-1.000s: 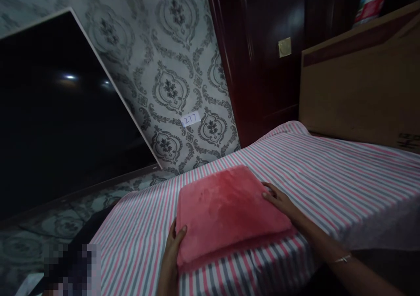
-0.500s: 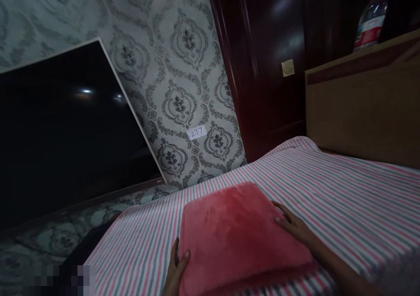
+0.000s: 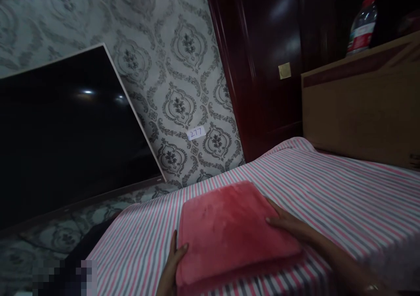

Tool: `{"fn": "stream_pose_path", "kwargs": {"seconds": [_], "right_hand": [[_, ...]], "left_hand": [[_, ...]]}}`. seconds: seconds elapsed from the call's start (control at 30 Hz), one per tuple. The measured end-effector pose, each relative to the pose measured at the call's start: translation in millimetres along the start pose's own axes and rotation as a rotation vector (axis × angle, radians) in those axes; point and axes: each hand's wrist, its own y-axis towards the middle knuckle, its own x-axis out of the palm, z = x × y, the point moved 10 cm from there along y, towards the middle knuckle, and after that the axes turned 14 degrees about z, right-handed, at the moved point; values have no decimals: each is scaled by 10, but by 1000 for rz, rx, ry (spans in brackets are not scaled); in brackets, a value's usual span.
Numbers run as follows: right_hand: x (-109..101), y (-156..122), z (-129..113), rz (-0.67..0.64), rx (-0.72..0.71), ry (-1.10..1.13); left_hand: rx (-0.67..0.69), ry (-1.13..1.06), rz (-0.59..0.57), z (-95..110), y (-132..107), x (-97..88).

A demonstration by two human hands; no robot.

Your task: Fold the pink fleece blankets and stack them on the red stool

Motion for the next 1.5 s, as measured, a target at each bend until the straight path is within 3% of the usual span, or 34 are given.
{"fn": "stream_pose_path", "kwargs": {"seconds": [0.1,0.27,0.4,0.5,0.6,0.7,0.83,0.93,1.0,1.13,1.3,1.4,1.5], "right_hand": [[72,15,-215,-54,43,54],[-15,342,-633,80,85,-79],[67,801,-1199,90,-68,-180],[204,1038,-1694,-4,-233,-198],[253,1143,-1969,-119,-374,-238],[128,1264,-1723,-121,-387,-321],[-150,1403,-659,-42,-130,-602],[-348,1379,-121,24,-22,-739],[-438,1336,-3,48,9,-715],[-611,1155,-22,110,96,-536],[-928,678,125,365,282,-241],[-919,420,319,437,317,58],[-761,227,403,465,261,228]], "left_hand": [[-15,-30,-33,135,-123,98],[138,-63,-44,592,-83,277],[254,-136,10,1156,-82,355],[340,-168,81,1524,-276,314],[390,-199,94,1524,-542,284],[320,-251,54,1011,-683,327],[21,-288,-63,-37,-694,511],[-88,-268,-19,-432,-675,476],[-97,-250,-13,-450,-672,446],[-127,-161,-17,-360,-667,399],[-102,-81,-63,-308,-659,421],[-119,-63,-79,-355,-671,456],[-104,-144,-118,-307,-703,554]]}}
